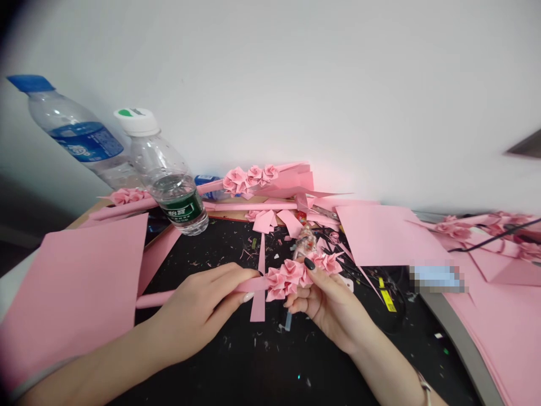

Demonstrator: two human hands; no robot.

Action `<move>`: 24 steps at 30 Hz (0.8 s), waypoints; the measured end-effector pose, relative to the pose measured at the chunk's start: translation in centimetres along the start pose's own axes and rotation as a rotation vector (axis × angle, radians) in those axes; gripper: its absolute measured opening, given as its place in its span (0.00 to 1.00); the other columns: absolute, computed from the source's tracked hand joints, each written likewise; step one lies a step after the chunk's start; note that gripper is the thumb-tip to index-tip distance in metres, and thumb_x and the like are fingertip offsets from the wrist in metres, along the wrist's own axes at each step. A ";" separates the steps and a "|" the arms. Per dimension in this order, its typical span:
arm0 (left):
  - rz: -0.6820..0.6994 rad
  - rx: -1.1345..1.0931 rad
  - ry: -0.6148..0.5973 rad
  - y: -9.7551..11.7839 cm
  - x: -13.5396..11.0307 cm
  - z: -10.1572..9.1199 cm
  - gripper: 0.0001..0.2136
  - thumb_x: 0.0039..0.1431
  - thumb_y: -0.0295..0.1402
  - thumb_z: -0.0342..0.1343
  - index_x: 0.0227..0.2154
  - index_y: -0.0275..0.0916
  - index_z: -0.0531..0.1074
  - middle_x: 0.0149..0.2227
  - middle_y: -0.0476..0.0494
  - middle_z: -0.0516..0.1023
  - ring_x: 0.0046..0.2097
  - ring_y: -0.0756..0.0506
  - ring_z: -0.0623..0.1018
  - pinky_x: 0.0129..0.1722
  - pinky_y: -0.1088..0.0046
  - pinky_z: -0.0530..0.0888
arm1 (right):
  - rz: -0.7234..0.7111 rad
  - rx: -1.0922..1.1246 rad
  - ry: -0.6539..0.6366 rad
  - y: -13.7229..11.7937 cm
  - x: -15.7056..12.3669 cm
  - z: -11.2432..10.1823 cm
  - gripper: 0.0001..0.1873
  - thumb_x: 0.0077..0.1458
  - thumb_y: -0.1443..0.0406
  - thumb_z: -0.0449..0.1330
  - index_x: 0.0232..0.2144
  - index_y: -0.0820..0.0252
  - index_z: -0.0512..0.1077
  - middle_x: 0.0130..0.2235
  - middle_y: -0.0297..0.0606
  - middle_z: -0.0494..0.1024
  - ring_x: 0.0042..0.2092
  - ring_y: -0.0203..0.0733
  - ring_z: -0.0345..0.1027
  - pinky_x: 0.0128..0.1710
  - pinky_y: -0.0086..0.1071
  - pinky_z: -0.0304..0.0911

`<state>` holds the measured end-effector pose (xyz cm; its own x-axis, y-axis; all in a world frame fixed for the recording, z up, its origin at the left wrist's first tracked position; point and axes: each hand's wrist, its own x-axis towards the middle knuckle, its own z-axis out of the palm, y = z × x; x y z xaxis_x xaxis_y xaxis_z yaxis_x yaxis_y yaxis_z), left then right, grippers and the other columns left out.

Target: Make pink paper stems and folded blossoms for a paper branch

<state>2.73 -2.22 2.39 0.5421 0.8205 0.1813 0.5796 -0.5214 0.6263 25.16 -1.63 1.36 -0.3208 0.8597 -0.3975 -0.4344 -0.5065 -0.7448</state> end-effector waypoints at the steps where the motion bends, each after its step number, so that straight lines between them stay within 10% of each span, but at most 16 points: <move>1: -0.023 -0.027 -0.024 0.1 0.2 -0.3 0.10 0.63 0.29 0.42 0.42 0.42 0.66 0.36 0.49 0.73 0.35 0.49 0.72 0.34 0.74 0.68 | -0.003 -0.005 0.006 0.0 0.0 0.0 0.09 0.47 0.61 0.65 0.26 0.62 0.75 0.24 0.38 0.79 0.26 0.38 0.74 0.27 0.27 0.70; 12: -0.198 -0.411 -0.370 0.6 3.7 -2.4 0.14 0.61 0.41 0.43 0.33 0.39 0.68 0.20 0.56 0.64 0.23 0.53 0.64 0.22 0.79 0.59 | 0.000 0.015 -0.007 -0.9 0.3 -0.3 0.11 0.45 0.59 0.66 0.26 0.63 0.75 0.23 0.37 0.78 0.25 0.35 0.72 0.26 0.24 0.69; 24: -0.162 -0.609 -0.445 1.0 5.1 -2.8 0.17 0.62 0.44 0.41 0.31 0.37 0.69 0.19 0.55 0.62 0.22 0.53 0.62 0.23 0.78 0.61 | 0.042 0.083 0.022 -1.3 0.5 -0.8 0.10 0.43 0.60 0.67 0.27 0.60 0.76 0.22 0.35 0.78 0.21 0.33 0.71 0.24 0.24 0.69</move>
<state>4.33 2.11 6.03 0.7473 0.6369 -0.1895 0.3054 -0.0759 0.9492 26.25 -0.53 1.74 -0.3220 0.8384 -0.4398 -0.4893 -0.5451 -0.6808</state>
